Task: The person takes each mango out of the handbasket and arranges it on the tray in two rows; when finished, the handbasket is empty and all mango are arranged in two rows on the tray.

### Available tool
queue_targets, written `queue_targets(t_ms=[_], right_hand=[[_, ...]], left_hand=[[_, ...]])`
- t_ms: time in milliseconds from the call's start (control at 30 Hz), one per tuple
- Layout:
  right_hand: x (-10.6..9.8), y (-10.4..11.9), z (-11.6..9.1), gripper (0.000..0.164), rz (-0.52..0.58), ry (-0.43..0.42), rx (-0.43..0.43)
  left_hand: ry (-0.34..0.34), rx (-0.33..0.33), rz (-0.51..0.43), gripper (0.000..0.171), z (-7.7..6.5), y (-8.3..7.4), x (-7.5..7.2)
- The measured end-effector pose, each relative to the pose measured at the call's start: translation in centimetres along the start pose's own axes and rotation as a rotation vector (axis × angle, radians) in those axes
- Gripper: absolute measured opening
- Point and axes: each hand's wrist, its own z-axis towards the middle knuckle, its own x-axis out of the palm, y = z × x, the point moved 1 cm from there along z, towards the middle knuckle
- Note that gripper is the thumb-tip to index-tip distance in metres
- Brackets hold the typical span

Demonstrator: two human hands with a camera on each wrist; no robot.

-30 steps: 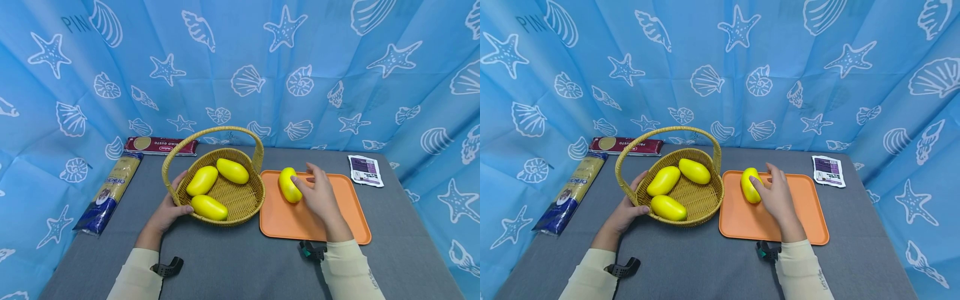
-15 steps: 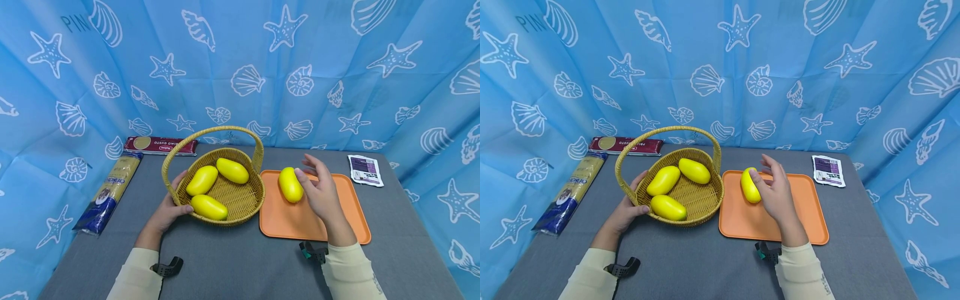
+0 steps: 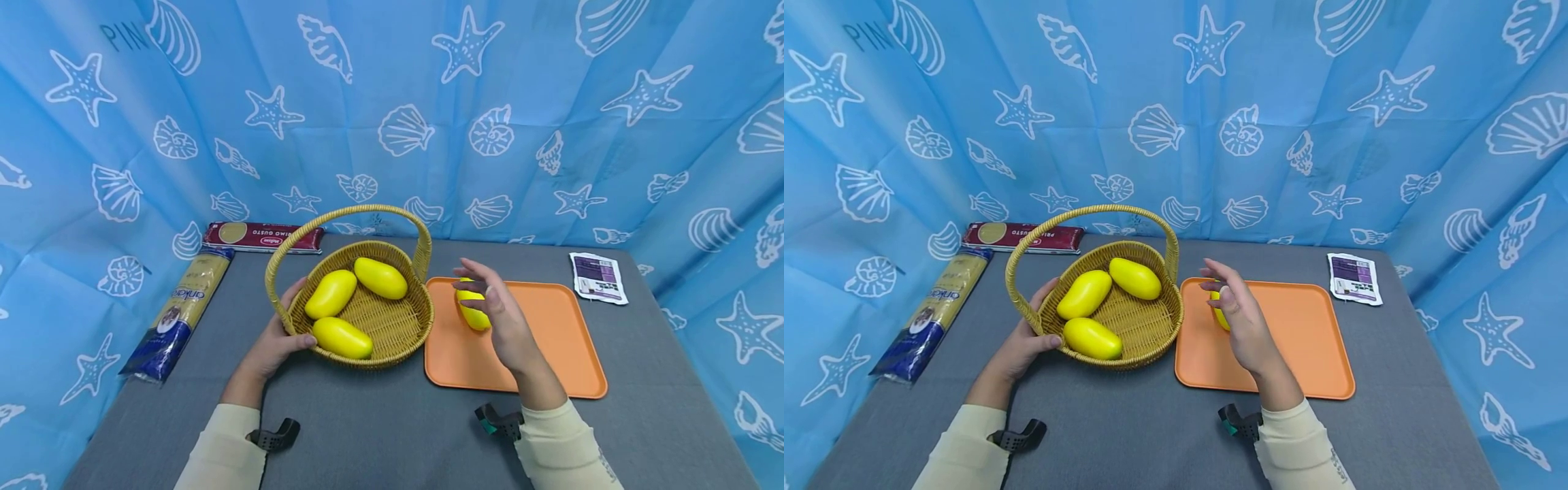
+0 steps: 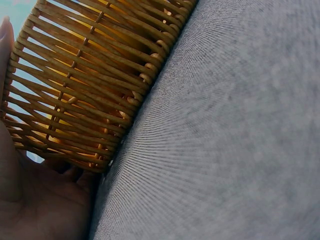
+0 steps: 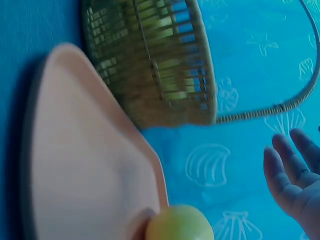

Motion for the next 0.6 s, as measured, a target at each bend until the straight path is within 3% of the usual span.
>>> queue_targets(t_ms=[300,600], right_hand=[[2.5,-0.3,-0.1,0.071,0.205,0.165,-0.011],[5.9,-0.7,0.1,0.075,0.29,0.28,0.021]], left_hand=[[0.004,0.011,0.004,0.1,0.0,0.1,-0.1],[-0.002,-0.004,-0.002,0.1,0.0,0.0,0.0]])
